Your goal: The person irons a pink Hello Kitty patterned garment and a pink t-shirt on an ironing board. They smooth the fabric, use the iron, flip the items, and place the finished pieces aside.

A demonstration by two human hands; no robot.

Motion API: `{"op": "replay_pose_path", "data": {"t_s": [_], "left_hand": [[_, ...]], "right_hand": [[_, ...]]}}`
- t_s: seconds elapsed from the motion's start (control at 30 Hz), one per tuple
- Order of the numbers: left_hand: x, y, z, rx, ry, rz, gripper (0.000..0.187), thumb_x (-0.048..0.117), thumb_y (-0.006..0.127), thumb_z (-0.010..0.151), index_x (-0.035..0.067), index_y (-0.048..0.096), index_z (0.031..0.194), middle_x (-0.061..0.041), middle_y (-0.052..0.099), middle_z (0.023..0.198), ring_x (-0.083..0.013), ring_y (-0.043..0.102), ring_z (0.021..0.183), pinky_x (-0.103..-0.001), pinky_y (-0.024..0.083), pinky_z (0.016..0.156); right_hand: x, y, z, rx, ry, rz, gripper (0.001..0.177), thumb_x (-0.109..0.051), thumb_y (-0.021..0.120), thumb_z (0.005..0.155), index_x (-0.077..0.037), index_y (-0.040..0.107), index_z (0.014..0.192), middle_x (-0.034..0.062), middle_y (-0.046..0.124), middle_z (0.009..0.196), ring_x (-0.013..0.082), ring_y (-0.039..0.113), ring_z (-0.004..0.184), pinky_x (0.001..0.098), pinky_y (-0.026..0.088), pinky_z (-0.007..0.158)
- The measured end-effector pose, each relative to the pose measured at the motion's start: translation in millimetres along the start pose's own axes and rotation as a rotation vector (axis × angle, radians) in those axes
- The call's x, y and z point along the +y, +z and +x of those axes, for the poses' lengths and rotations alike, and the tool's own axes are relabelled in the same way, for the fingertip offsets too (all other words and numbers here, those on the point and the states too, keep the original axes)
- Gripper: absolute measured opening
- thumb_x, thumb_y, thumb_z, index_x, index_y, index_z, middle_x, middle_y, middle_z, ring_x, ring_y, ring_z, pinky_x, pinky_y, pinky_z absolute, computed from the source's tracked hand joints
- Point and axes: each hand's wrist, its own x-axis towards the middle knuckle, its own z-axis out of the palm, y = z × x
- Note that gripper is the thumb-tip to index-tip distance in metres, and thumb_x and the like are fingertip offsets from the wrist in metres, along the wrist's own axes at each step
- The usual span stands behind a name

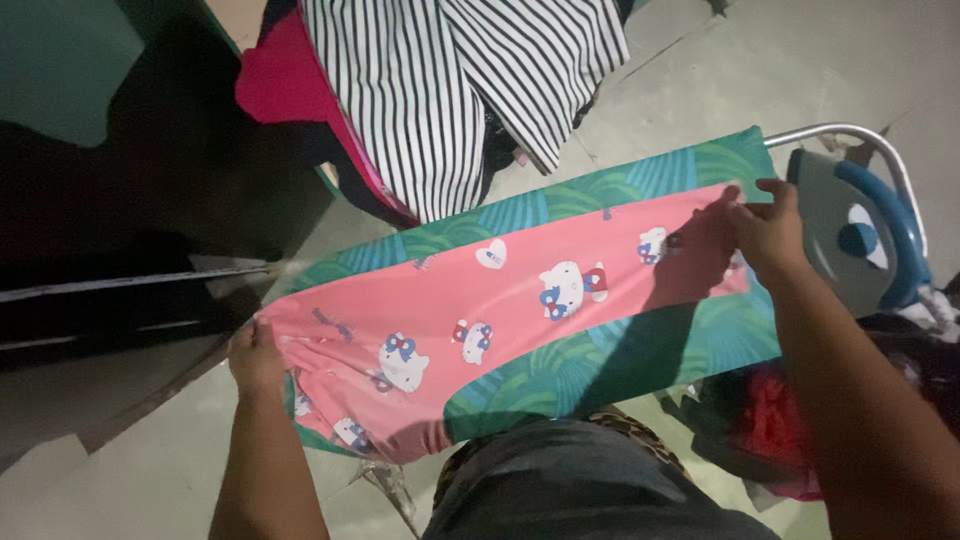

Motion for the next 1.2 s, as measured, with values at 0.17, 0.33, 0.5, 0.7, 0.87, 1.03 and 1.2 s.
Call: {"op": "replay_pose_path", "data": {"t_s": [0.17, 0.33, 0.5, 0.7, 0.87, 1.03, 1.2], "left_hand": [[48, -13, -21, 0.043, -0.024, -0.137, 0.052, 0.041, 0.052, 0.105, -0.008, 0.065, 0.118, -0.027, 0.068, 0.115, -0.0408, 0.064, 0.103, -0.046, 0.048, 0.093], [71, -22, -51, 0.011, -0.189, -0.11, 0.058, 0.049, 0.051, 0.103, -0.005, 0.064, 0.121, -0.027, 0.066, 0.118, -0.0428, 0.061, 0.107, -0.047, 0.045, 0.094], [54, -22, -58, -0.109, -0.286, -0.14, 0.046, 0.039, 0.06, 0.099, -0.002, 0.067, 0.12, -0.024, 0.065, 0.107, -0.0379, 0.059, 0.095, -0.049, 0.045, 0.085], [43, -23, -58, -0.05, -0.241, -0.304, 0.042, 0.034, 0.057, 0.112, -0.006, 0.062, 0.124, -0.032, 0.061, 0.103, -0.0349, 0.056, 0.088, -0.048, 0.045, 0.083], [51, -27, -57, 0.054, -0.035, 0.039, 0.046, 0.035, 0.054, 0.109, -0.001, 0.056, 0.139, -0.029, 0.061, 0.131, -0.0482, 0.059, 0.115, -0.052, 0.046, 0.095], [24, -23, -61, 0.037, -0.19, 0.086, 0.056, 0.038, 0.056, 0.101, 0.005, 0.049, 0.146, -0.027, 0.056, 0.141, -0.0485, 0.054, 0.127, -0.052, 0.043, 0.104], [-21, -7, -59, 0.082, -0.013, 0.024, 0.053, 0.034, 0.057, 0.103, 0.002, 0.052, 0.144, -0.029, 0.056, 0.143, -0.0481, 0.053, 0.131, -0.05, 0.043, 0.107]], "right_hand": [[-11, -43, 11, 0.348, -0.083, -0.147, 0.036, -0.017, 0.073, 0.102, -0.001, 0.058, 0.131, 0.0171, 0.066, 0.125, 0.0286, 0.068, 0.116, 0.0451, 0.058, 0.095], [2, -93, 45, 0.381, 0.139, -1.189, 0.071, -0.018, 0.083, 0.075, -0.006, 0.052, 0.137, 0.0243, 0.065, 0.116, 0.0394, 0.068, 0.099, 0.0507, 0.058, 0.076], [-2, -113, 54, -0.159, 0.31, -1.385, 0.044, -0.012, 0.085, 0.086, 0.003, 0.072, 0.125, 0.0239, 0.079, 0.103, 0.0332, 0.082, 0.085, 0.0439, 0.066, 0.077], [-93, -115, -24, -0.004, 0.185, -0.714, 0.055, -0.016, 0.076, 0.092, 0.004, 0.057, 0.139, 0.0259, 0.074, 0.105, 0.0347, 0.075, 0.089, 0.045, 0.061, 0.073], [-162, -36, -57, -0.562, 0.083, -1.05, 0.066, -0.04, 0.072, 0.093, -0.014, 0.047, 0.149, 0.0217, 0.072, 0.118, 0.0367, 0.076, 0.091, 0.0476, 0.065, 0.077], [-166, 62, -105, -0.924, -0.493, -1.254, 0.051, -0.053, 0.063, 0.09, -0.023, 0.058, 0.13, 0.0115, 0.075, 0.113, 0.0303, 0.075, 0.098, 0.0439, 0.06, 0.087], [-190, 113, -147, -0.926, -0.634, -1.259, 0.058, -0.053, 0.065, 0.087, -0.021, 0.055, 0.133, 0.0146, 0.075, 0.108, 0.0361, 0.074, 0.094, 0.0481, 0.059, 0.083]]}}
